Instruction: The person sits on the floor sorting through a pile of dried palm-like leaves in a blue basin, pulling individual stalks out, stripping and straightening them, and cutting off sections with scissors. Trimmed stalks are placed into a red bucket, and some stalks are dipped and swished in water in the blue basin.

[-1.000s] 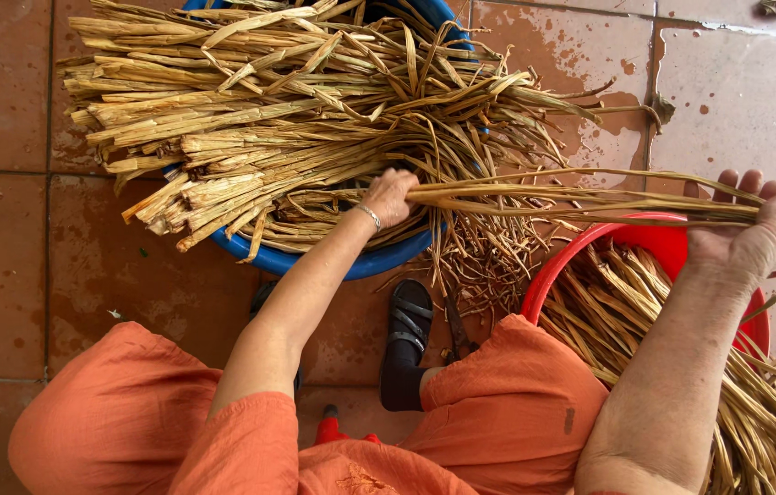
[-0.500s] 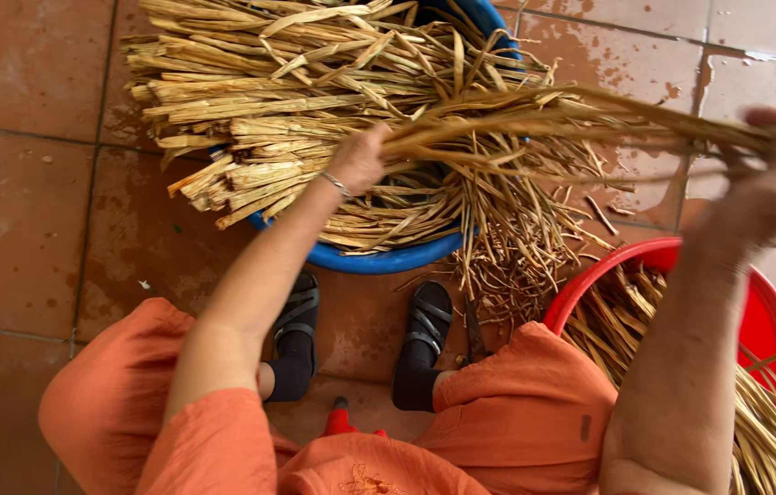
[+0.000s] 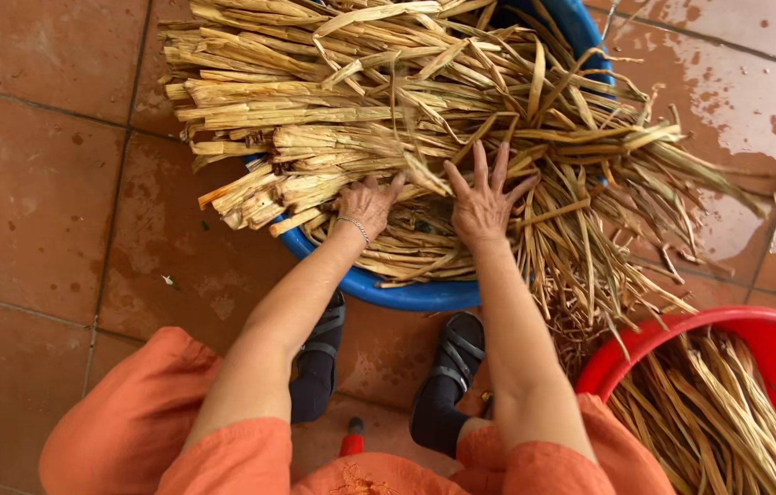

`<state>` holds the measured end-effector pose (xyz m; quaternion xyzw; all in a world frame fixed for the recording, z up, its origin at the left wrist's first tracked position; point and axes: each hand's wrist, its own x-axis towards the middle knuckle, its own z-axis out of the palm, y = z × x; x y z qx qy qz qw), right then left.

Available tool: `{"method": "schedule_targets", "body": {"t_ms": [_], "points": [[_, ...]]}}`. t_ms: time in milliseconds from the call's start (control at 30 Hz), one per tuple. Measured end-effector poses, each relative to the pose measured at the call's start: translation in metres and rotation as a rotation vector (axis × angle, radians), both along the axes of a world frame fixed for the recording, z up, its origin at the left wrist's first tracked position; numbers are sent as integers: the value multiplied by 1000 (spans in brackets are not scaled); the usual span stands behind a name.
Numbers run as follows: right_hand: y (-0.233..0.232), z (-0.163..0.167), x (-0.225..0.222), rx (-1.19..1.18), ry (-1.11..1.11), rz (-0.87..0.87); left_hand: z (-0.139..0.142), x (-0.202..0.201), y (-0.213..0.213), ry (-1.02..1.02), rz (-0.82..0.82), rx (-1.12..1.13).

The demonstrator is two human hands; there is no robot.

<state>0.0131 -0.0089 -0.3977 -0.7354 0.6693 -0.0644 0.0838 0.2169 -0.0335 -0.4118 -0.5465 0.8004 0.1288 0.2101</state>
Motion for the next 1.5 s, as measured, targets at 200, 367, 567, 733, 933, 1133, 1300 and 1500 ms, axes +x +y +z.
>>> {"method": "schedule_targets", "body": {"t_ms": [200,367,567,733,933,1133,1300,1500], "points": [[-46,-57,15,125,87,-107,-76,-2,-50,-42,33,168],[-68,-59,22,284,34,-169,-87,-5,-61,-51,48,134],[-64,-16,7,571,-376,-309,-35,-9,-46,-22,19,90],[-47,39,-47,563,-1104,-558,31,21,-24,32,71,76],[-31,86,-78,341,-1394,-724,155,122,-12,81,77,73],[0,113,-39,596,-585,-595,238,178,17,35,450,124],[45,129,82,712,-762,-295,237,190,50,224,417,-137],[93,148,206,1003,-2047,-239,236,159,80,553,260,-199]]}}
